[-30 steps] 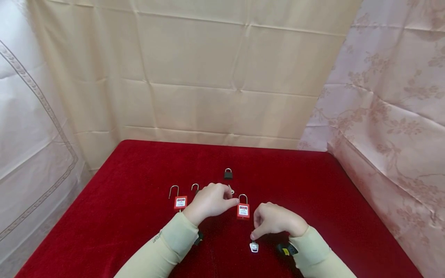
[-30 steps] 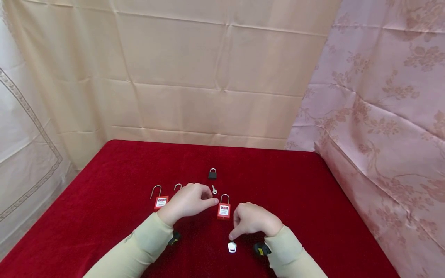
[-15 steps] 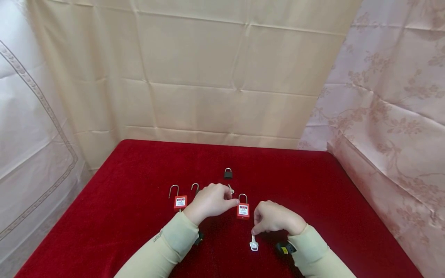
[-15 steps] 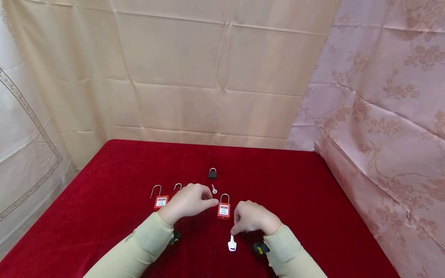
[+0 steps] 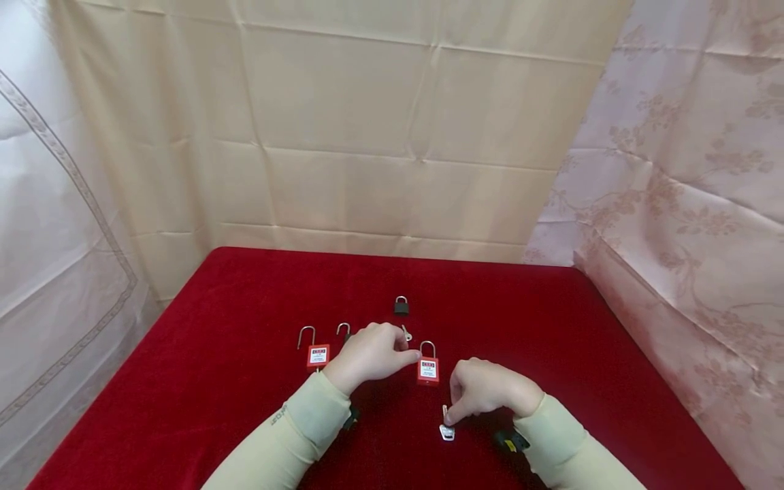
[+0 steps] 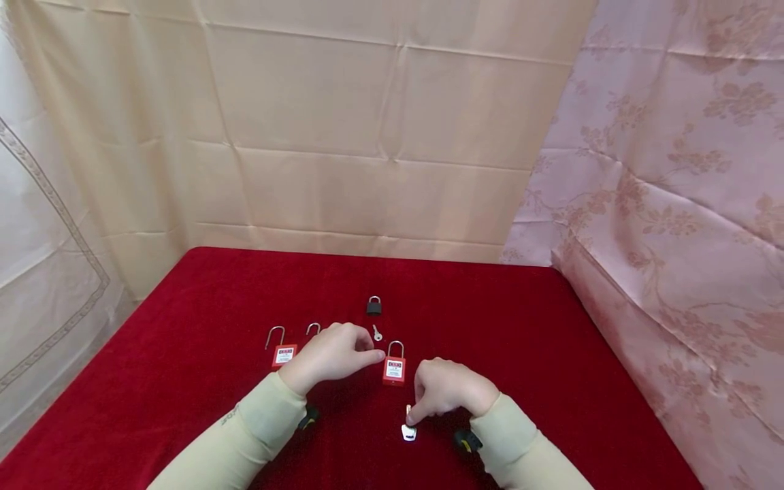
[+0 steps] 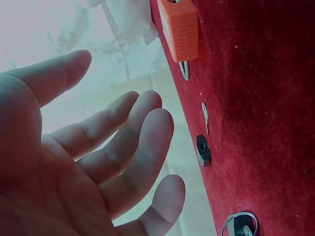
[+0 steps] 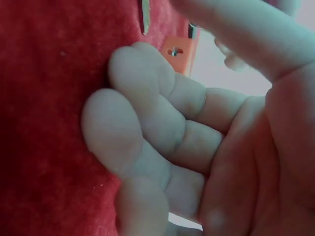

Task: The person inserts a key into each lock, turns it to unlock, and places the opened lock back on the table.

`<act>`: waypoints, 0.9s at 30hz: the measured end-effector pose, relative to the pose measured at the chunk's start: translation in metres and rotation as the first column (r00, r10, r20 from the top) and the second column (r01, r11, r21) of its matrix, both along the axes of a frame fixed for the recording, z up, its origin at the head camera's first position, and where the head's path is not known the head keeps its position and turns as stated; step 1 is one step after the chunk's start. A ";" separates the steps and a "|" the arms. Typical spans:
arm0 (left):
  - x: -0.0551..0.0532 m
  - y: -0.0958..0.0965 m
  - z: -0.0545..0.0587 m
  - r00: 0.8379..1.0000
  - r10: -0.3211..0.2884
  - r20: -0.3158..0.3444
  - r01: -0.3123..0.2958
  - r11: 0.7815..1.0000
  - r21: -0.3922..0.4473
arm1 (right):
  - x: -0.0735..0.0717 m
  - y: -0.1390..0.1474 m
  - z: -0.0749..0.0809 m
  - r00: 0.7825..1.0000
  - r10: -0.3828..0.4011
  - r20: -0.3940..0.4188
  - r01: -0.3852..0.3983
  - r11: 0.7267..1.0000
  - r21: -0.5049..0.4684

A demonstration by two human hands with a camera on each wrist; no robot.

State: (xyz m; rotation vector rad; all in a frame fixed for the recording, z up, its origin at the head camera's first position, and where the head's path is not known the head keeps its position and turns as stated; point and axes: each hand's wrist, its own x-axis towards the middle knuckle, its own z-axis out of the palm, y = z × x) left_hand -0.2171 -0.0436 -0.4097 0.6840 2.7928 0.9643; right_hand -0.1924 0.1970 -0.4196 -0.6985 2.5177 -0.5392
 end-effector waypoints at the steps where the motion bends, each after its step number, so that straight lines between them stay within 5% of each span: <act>1: 0.000 0.000 0.000 1.000 0.000 0.001 0.000 1.000 -0.003 | 0.001 0.000 0.000 1.000 0.013 -0.003 -0.013 1.000 0.004; 27: -0.002 0.003 -0.012 0.998 -0.019 0.063 0.019 1.000 -0.009 | 0.016 -0.014 -0.001 0.998 0.046 -0.030 -0.044 0.997 0.056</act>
